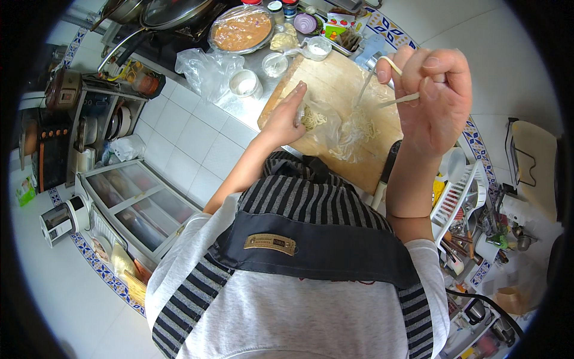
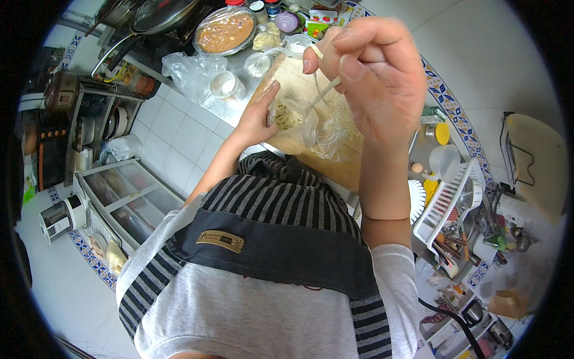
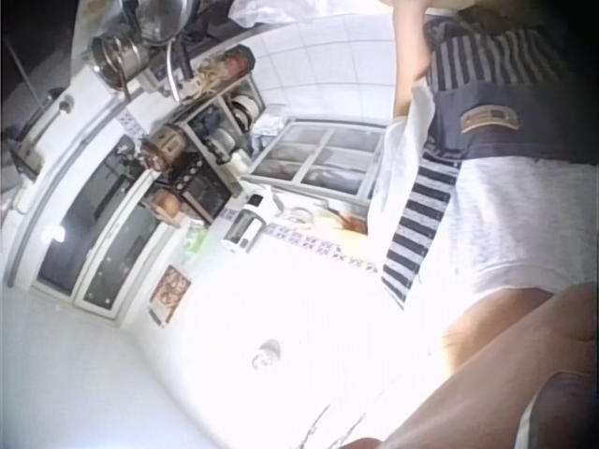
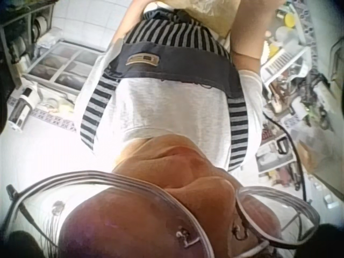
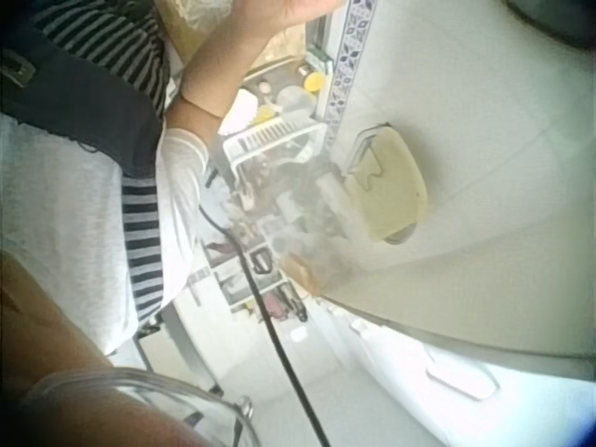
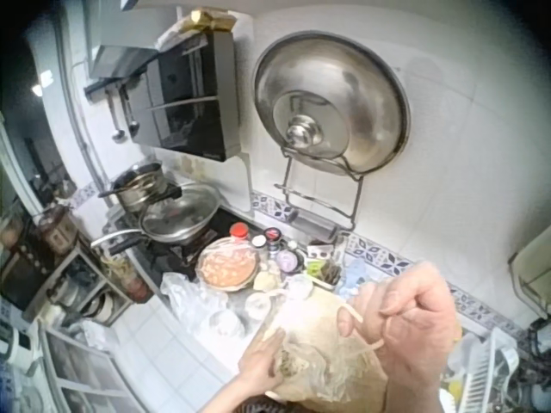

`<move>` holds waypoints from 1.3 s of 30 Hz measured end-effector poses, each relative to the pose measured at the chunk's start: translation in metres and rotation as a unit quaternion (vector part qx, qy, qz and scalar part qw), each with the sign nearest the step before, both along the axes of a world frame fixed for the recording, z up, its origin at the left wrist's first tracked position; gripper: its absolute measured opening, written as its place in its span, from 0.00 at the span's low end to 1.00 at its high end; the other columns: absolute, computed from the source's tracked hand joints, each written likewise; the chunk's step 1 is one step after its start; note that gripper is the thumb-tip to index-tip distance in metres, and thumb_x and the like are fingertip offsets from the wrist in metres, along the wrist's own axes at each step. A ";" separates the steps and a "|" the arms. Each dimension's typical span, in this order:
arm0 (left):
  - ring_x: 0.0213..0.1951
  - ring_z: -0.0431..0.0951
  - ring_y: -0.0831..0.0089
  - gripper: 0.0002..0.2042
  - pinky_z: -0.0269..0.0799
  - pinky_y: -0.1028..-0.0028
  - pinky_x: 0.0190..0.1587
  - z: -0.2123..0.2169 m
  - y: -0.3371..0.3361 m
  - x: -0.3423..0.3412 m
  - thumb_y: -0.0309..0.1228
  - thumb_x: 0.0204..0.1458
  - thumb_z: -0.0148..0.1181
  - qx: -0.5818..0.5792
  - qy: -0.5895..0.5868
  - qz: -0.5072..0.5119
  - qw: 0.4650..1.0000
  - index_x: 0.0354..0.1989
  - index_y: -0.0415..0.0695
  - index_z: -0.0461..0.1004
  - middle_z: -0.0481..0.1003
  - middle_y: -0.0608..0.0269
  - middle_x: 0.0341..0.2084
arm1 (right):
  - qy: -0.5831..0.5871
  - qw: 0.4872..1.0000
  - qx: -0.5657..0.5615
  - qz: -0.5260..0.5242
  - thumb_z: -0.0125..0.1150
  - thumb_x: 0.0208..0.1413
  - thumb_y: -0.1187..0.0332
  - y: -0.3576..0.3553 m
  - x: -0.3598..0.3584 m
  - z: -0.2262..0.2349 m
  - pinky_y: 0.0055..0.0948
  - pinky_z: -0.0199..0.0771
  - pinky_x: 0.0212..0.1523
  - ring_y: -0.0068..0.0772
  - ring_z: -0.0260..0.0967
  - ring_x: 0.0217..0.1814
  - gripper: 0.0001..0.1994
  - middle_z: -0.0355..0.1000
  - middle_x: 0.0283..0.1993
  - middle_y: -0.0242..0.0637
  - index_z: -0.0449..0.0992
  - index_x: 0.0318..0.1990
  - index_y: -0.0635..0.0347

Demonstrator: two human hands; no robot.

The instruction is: The person portions hand-pulled noodles from a wooden board into small plastic bags, ties each bag, and places it aside. The person also briefly lifts and shakes the board to loosen noodles before continuing to fill and tie additional bags.

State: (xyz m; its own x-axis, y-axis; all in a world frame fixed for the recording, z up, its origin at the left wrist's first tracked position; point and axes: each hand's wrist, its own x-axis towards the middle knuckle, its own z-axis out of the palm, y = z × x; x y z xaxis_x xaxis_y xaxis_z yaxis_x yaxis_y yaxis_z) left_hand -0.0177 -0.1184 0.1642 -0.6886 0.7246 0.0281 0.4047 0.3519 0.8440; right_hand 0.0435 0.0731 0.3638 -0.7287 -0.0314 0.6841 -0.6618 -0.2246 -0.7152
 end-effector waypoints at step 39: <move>0.34 0.74 0.80 0.44 0.69 0.82 0.29 -0.002 0.016 -0.024 0.18 0.34 0.58 0.137 -0.055 0.145 0.978 0.67 0.42 0.50 0.57 0.48 0.64 | -0.546 0.527 0.444 -0.476 0.56 0.51 0.47 0.072 0.057 -0.297 0.43 0.68 0.53 0.54 0.66 0.54 0.26 0.68 0.51 0.51 0.69 0.48 0.60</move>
State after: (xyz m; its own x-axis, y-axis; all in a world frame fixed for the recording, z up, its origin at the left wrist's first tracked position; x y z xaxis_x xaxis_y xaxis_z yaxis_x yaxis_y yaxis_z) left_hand -0.0417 -0.1027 0.1626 -0.8739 0.4739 0.1079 0.2227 0.1931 0.9556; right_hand 0.1001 0.1451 0.0670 -0.6478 0.7496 -0.1355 0.7429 0.5824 -0.3299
